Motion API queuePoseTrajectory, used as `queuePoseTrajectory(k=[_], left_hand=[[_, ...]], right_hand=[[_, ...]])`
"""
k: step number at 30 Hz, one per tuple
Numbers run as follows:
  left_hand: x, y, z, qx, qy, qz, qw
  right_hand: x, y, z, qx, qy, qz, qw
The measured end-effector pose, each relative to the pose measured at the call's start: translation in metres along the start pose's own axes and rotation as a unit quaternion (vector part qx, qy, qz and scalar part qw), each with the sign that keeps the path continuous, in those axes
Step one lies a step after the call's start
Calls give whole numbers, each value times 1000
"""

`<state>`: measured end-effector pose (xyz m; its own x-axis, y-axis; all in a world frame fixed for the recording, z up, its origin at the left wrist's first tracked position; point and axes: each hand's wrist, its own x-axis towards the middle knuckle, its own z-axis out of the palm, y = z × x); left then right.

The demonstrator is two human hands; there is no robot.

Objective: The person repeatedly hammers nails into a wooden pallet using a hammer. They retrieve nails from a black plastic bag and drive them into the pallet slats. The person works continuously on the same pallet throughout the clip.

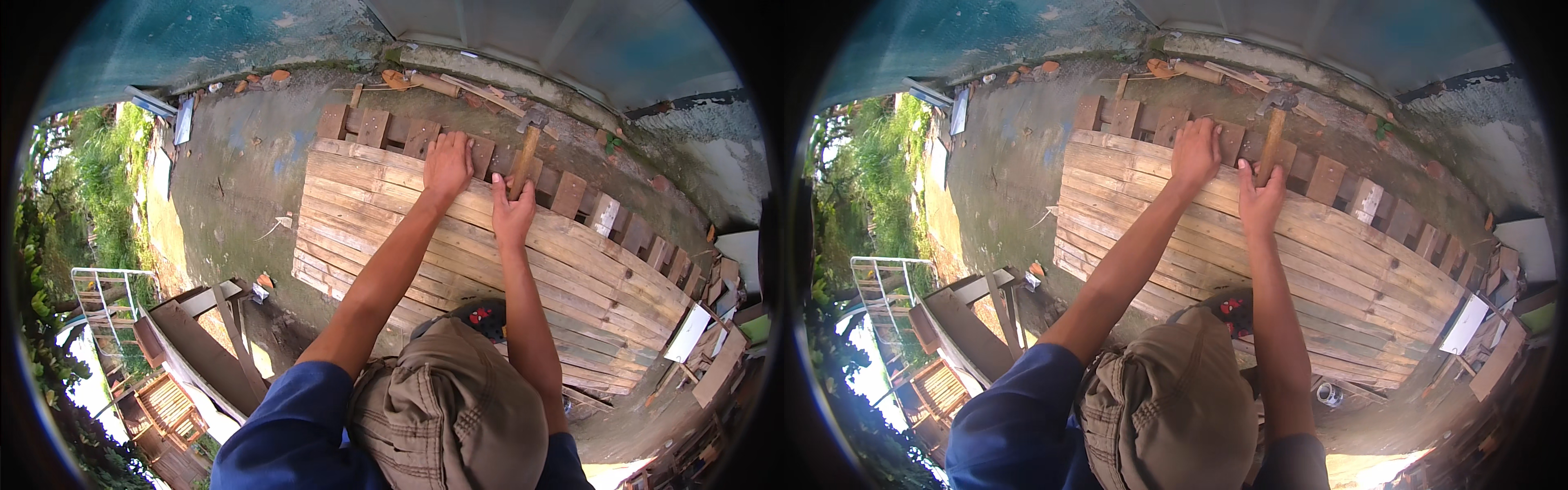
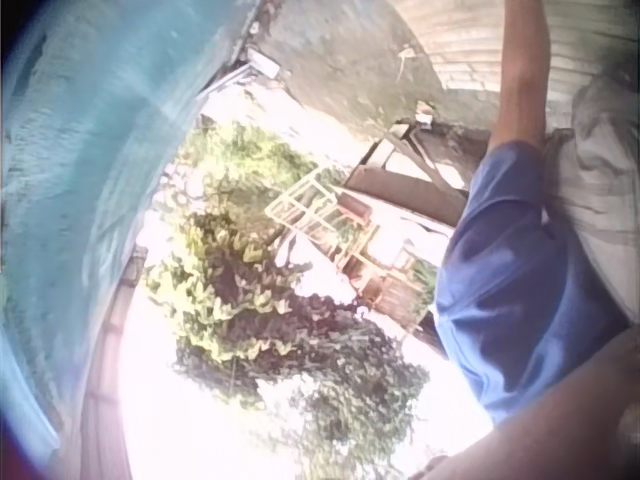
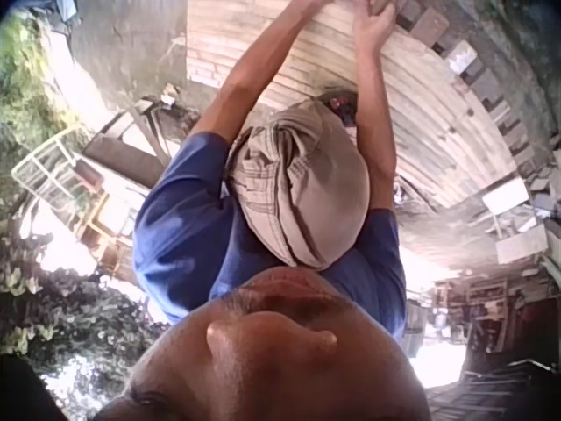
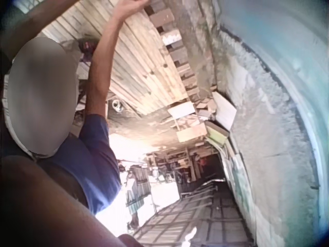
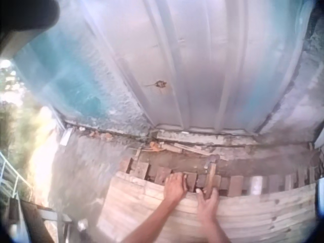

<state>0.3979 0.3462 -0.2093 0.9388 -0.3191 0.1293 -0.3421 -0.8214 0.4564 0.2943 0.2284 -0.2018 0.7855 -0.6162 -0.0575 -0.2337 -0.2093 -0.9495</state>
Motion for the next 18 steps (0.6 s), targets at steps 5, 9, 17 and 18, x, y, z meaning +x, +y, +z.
queuePoseTrajectory(k=[5,9,17,18], left_hand=[[1,1,0,6,-22,-10,1000],[-1,0,-1,-24,14,-14,1000],[-12,-4,-11,-200,183,-68,960],[-16,-8,-16,-229,213,-101,945]], right_hand=[[5,4,0,-19,-3,27,999],[6,-3,-4,-85,-28,11,996],[-10,-28,29,144,-51,38,988],[-10,-28,33,193,-82,50,977]])
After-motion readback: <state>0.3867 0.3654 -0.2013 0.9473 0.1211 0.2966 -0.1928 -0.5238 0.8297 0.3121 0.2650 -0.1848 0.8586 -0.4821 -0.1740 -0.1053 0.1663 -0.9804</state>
